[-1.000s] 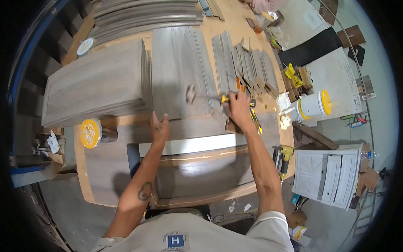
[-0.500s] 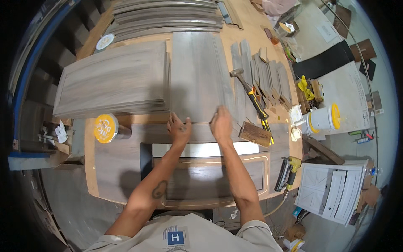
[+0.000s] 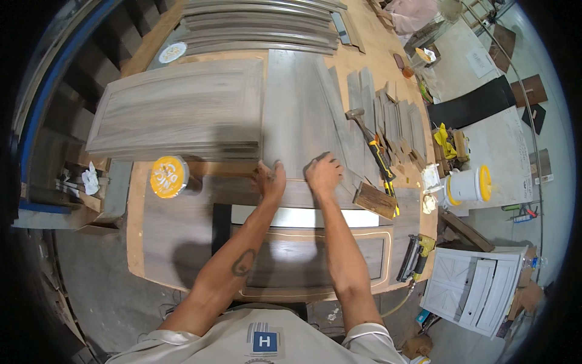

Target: The person aligns wooden pieces onto a board, fastens them using a nail gun and a hammer, and then carries the assembled panel across the workshop to place it onto a stack.

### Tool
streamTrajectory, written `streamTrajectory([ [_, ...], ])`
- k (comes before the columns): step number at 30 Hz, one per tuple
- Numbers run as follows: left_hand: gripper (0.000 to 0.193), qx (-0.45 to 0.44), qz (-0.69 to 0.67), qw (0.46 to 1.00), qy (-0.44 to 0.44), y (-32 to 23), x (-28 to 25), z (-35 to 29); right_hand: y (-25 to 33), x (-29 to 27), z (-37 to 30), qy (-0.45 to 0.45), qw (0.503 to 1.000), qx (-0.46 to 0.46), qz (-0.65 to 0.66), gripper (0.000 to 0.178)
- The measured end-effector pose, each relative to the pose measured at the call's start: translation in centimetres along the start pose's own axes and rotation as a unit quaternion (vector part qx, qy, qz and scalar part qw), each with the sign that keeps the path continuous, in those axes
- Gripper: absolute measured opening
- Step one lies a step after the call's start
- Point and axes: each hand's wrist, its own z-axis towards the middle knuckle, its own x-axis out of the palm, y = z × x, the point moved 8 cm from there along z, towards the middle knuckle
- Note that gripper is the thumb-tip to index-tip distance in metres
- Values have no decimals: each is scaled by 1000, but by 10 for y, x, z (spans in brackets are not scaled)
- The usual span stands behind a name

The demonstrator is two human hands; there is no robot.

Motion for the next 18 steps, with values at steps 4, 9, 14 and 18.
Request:
streamTrajectory([
  [4, 57, -109, -173, 966, 158, 27, 36, 22, -38, -11, 35, -1, 999, 26, 20, 51],
  [9, 23, -120, -400, 900, 126, -26, 33, -10, -57, 1, 38, -2, 995, 12, 97, 53],
  [14, 24, 167, -224, 957, 76, -132, -41, -44, -30, 11, -7, 269, 848, 127, 439, 51],
  [18, 27, 276, -229, 933, -24, -150, -181, -85, 2, -14, -33, 276, 587, 108, 754, 52],
])
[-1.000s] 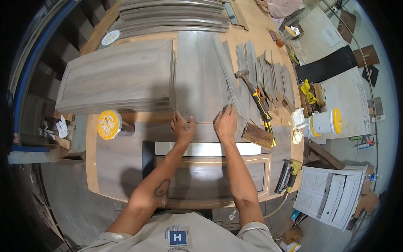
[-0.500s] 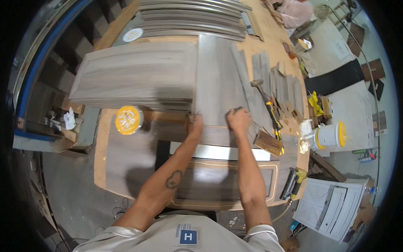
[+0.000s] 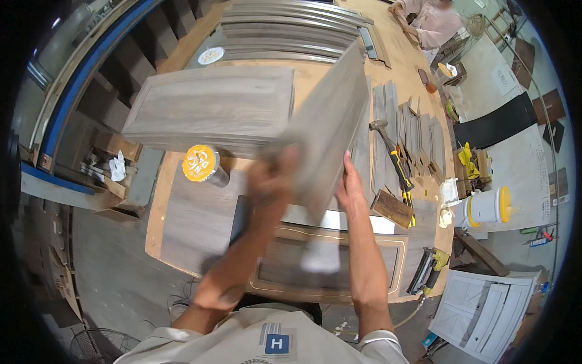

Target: The person aligns wooden pieces onto a board, fastens them using a nail gun and a hammer, and then carries the assembled panel across the workshop to place it onto a stack.

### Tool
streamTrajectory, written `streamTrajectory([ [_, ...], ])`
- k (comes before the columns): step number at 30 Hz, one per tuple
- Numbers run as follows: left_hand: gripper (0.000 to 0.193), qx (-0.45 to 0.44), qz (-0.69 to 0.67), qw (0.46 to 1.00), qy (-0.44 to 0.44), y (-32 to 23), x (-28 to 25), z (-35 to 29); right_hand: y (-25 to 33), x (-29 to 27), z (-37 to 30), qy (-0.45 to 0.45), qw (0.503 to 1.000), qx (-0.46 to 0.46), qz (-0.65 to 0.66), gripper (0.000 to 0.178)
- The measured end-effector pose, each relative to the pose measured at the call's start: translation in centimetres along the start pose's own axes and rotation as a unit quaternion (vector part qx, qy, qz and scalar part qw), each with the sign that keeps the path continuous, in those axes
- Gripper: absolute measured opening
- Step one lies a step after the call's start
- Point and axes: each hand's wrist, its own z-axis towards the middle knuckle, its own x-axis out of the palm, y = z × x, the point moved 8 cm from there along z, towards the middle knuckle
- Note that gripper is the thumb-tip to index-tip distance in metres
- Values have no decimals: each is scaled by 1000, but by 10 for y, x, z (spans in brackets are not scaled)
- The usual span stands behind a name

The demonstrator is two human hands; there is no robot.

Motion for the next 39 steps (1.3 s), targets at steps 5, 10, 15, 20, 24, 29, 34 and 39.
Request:
streamTrajectory([
  [5, 35, -100, -67, 988, -96, -78, -172, -62, 44, -23, -67, 125, 937, -134, 297, 49],
  [10, 43, -262, -156, 950, -64, -37, -173, -81, 29, -218, -209, -46, 965, -235, 107, 51],
  [15, 85, -404, -501, 765, -8, 39, -110, -226, 4, -297, -382, -154, 937, -294, -113, 46],
  [20, 54, -374, -521, 761, -95, 35, -84, -330, -22, -312, -430, -159, 963, -140, 164, 46],
  [24, 23, -472, -358, 798, -114, 75, -102, -342, -29, -295, -402, -127, 976, -108, 140, 46],
  [29, 22, -484, -329, 806, -86, 99, -115, -339, -38, -273, -369, -83, 984, -87, 130, 42],
  [34, 30, -515, -292, 797, -120, 128, -129, -346, -52, -278, -349, -133, 982, -55, 125, 41],
  [39, 36, -518, -281, 801, -107, 132, -133, -344, -62, -280, -344, -74, 985, -46, 152, 42],
])
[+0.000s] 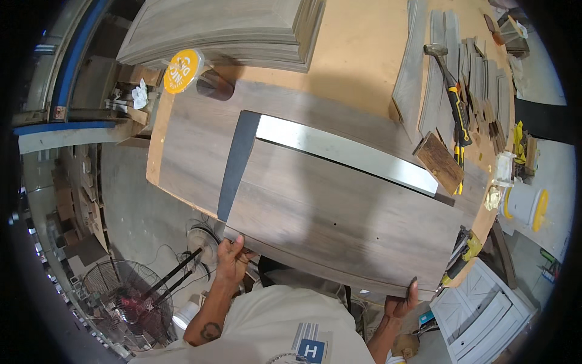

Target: The person aligns wooden pieces onto a board, fastens them using a nail gun and a hammer, and then carries the assembled panel across the workshop to place it onto a stack.

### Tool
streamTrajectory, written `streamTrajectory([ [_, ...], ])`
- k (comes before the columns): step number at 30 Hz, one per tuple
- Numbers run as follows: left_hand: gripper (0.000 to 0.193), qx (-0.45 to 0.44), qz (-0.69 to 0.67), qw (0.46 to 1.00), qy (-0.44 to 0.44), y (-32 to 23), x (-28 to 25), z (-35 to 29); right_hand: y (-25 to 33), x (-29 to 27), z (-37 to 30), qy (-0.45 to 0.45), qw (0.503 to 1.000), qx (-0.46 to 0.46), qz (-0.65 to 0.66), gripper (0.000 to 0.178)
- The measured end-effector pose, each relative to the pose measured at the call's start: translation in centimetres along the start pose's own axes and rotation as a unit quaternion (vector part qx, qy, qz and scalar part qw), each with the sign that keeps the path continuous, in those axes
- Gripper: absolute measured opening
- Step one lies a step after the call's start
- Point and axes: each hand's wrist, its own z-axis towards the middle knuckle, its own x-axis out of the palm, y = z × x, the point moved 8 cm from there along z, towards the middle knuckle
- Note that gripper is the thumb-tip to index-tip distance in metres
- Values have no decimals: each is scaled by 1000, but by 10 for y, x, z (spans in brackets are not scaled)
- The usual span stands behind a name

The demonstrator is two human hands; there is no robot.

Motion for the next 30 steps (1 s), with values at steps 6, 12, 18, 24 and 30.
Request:
streamTrajectory([
  [6, 44, 26, 255, 963, 79, 32, -17, -34, 31, -48, -39, -137, 984, -93, -60, 42],
  [12, 49, -94, 34, 992, 72, 101, -25, -51, 73, -122, -85, -298, 922, -198, -146, 51],
  [18, 42, -115, -123, 970, 177, 79, 43, -54, 104, -116, -111, -213, 645, -353, -644, 48],
  [24, 39, -180, -218, 955, 91, 99, 57, -45, 102, -139, -110, -300, 760, -349, -459, 47],
  [30, 38, -147, -154, 976, 37, 104, 49, -44, 84, -117, -95, -366, 907, -195, -67, 46],
])
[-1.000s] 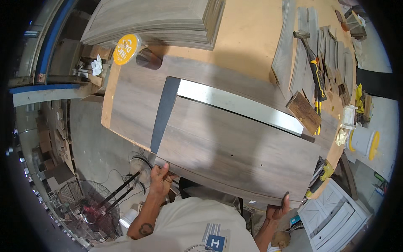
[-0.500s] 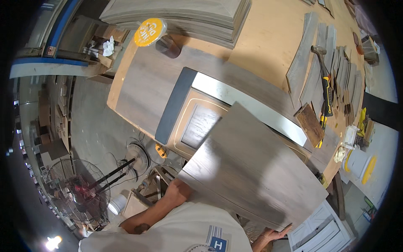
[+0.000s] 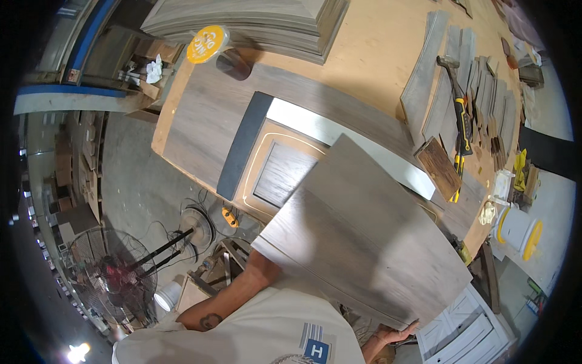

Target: The person aligns wooden pieces onto a board, fastens them using a nail gun and a hammer, and then carries the assembled panel across the workshop to place it onto a stack.

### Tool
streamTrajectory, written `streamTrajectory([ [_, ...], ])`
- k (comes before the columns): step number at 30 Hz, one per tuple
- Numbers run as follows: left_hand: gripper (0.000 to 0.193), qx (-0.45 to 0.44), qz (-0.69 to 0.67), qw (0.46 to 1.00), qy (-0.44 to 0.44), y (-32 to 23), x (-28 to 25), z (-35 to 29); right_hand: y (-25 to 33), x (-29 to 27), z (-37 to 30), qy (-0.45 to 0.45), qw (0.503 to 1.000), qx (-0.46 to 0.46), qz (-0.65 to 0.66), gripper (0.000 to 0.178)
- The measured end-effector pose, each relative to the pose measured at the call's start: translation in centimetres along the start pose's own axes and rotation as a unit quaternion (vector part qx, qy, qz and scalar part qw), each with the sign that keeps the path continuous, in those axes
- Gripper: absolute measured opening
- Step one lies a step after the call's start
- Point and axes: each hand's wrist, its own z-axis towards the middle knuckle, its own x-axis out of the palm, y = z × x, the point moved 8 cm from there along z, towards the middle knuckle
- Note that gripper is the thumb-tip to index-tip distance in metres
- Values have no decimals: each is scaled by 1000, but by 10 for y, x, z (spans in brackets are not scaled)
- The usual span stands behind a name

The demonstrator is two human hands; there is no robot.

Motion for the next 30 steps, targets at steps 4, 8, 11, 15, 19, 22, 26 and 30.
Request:
streamTrajectory([
  [4, 37, 30, -33, 999, -16, -18, 0, -11, -14, 30, -1, 118, 992, 50, 12, 46],
  [8, 37, 61, -53, 996, -39, -44, -16, -28, -42, 58, 9, 226, 972, 68, 23, 44],
  [11, 43, 92, -207, 974, 13, -60, -15, -30, -65, 119, -6, 303, 932, 173, 94, 45],
  [15, 43, 107, -211, 970, -65, -71, -14, -23, -69, 160, -31, 328, 926, 167, 88, 43],
  [19, 39, 139, -95, 985, -44, -84, -14, -8, -78, 156, -31, 296, 940, 160, 60, 43],
  [22, 38, 139, -62, 988, -38, -91, -12, -2, -81, 151, -30, 288, 943, 161, 56, 43],
  [26, 39, 133, -51, 989, -41, -96, -10, 3, -82, 159, -33, 317, 930, 175, 64, 43],
  [30, 39, 135, -49, 988, -58, -100, -14, 5, -86, 162, -34, 311, 931, 181, 67, 43],
])
